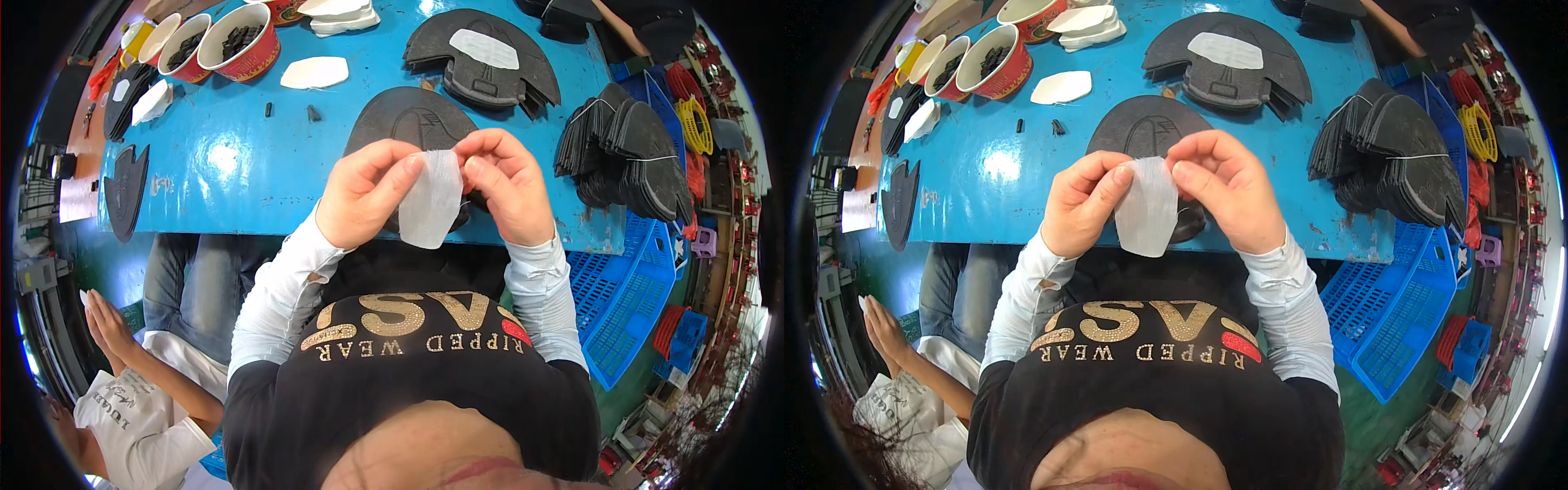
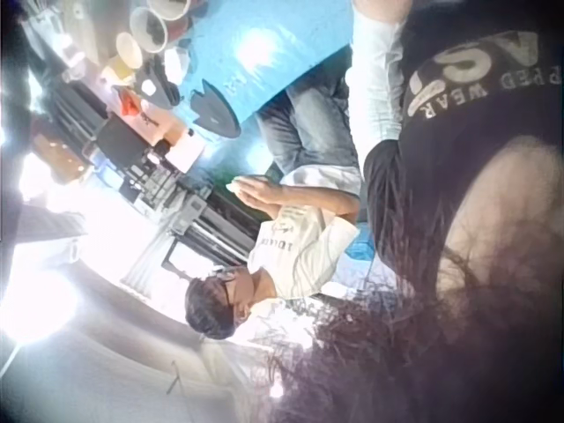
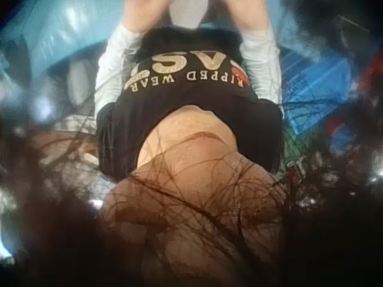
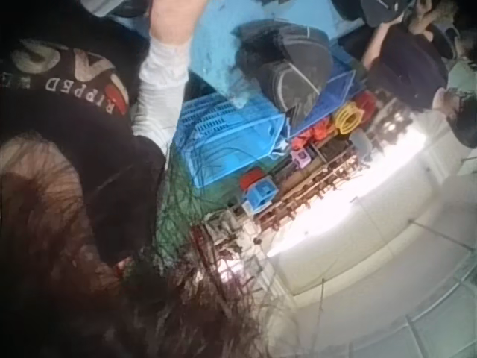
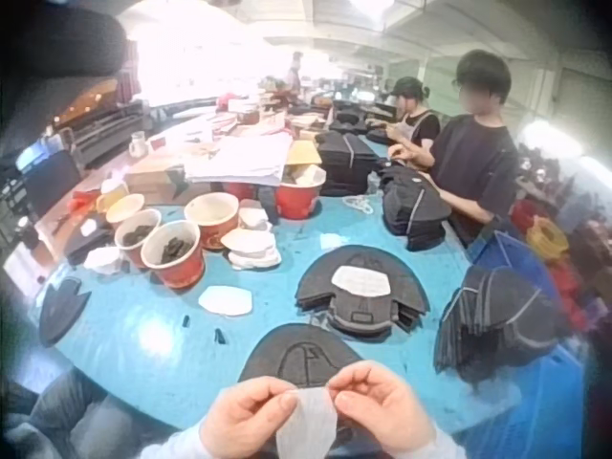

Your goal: The person peels the backing off adhesive patches and attaches them onto shoe upper pieces by hand, pressing them flat and stacking the completed pieces.

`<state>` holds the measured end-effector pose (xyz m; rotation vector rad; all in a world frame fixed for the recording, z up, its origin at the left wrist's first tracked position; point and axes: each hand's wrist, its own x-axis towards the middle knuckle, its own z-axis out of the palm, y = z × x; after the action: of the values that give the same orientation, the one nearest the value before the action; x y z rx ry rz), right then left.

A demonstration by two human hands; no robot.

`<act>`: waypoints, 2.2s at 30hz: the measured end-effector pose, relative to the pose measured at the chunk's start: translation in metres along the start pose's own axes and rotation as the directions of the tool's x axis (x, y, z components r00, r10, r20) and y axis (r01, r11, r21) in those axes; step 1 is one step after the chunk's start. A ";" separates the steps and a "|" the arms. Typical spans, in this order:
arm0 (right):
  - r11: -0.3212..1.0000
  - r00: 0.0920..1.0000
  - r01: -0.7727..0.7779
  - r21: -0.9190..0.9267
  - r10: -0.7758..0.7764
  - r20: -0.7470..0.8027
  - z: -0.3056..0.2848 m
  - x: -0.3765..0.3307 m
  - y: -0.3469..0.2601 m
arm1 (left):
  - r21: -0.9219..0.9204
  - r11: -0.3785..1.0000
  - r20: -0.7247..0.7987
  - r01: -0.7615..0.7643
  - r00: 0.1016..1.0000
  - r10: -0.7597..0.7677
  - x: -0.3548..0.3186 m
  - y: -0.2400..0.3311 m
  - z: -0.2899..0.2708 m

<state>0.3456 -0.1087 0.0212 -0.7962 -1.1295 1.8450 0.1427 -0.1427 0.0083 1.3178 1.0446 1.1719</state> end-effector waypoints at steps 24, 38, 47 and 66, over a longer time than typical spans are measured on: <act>0.967 0.985 0.072 0.243 -0.031 -0.171 0.037 -0.004 0.038 | 0.367 0.894 -0.158 -0.258 0.930 0.333 -0.025 -0.011 0.018; 0.978 0.968 0.196 0.069 -0.182 -0.174 0.037 -0.006 0.054 | -0.137 0.989 -0.250 0.050 0.965 -0.084 -0.026 -0.022 0.012; 0.952 0.936 0.304 0.025 -0.293 -0.197 0.037 -0.010 0.060 | -0.289 0.949 -0.269 0.124 0.941 -0.205 -0.027 -0.013 0.013; 0.954 0.951 0.200 0.222 -0.134 -0.278 0.004 -0.013 0.045 | -0.207 0.970 -0.633 -0.125 0.773 -0.035 -0.017 -0.035 -0.055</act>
<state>0.3349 -0.1340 -0.0174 -0.7462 -0.7568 1.6430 0.0867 -0.1482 -0.0290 0.7557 1.2937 1.7910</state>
